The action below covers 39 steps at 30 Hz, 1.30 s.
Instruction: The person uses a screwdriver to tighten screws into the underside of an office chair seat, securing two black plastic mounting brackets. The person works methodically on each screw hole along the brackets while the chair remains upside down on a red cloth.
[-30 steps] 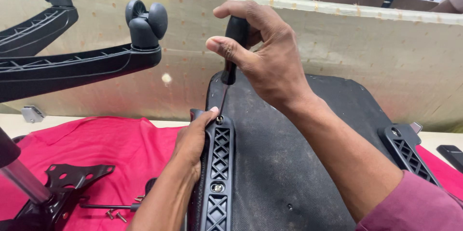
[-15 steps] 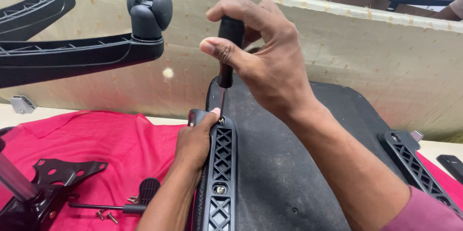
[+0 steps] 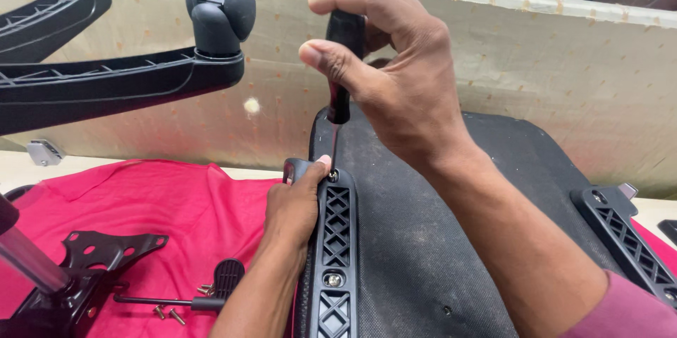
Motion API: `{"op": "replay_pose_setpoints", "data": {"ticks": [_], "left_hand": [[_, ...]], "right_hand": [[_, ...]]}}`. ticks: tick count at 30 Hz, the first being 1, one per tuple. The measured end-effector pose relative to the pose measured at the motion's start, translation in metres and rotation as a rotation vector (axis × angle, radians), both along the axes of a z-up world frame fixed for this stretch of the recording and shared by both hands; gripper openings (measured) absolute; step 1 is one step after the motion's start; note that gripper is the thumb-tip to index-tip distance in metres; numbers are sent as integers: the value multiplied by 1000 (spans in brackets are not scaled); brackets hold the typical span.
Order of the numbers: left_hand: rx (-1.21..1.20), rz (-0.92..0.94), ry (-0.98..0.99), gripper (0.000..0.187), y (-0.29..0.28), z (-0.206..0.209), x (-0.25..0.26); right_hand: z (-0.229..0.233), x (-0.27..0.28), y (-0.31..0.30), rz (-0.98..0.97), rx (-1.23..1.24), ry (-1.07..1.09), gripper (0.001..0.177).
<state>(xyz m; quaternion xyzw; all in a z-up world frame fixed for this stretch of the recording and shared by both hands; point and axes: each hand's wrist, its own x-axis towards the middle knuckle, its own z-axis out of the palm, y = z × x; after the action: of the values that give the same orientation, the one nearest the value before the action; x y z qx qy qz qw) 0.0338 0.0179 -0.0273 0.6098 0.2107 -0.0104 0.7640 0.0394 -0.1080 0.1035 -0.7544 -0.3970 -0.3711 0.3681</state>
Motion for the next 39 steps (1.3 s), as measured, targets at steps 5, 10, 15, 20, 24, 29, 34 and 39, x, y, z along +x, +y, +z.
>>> {"op": "replay_pose_setpoints", "data": {"ticks": [5, 10, 15, 20, 24, 29, 34, 39], "left_hand": [[208, -25, 62, 67, 1, 6, -5], [217, -27, 47, 74, 2, 2, -10], [317, -36, 28, 79, 2, 0, -8], [284, -38, 26, 76, 3, 0, -8], [210, -34, 6, 72, 1, -1, -7], [174, -42, -8, 65, 0, 0, -6], [162, -38, -8, 64, 0, -3, -5], [222, -29, 14, 67, 0, 0, -4]], "right_hand": [[5, 3, 7, -21, 22, 77, 32], [9, -3, 2, 231, 102, 237, 35], [1, -10, 3, 9, 40, -6, 32], [1, -7, 0, -12, 72, 143, 32], [11, -3, -13, 183, 62, 229, 36], [7, 1, -8, 21, -3, 108, 34], [1, 4, 4, -95, 103, 201, 21], [7, 5, -7, 121, 117, 277, 33]]}}
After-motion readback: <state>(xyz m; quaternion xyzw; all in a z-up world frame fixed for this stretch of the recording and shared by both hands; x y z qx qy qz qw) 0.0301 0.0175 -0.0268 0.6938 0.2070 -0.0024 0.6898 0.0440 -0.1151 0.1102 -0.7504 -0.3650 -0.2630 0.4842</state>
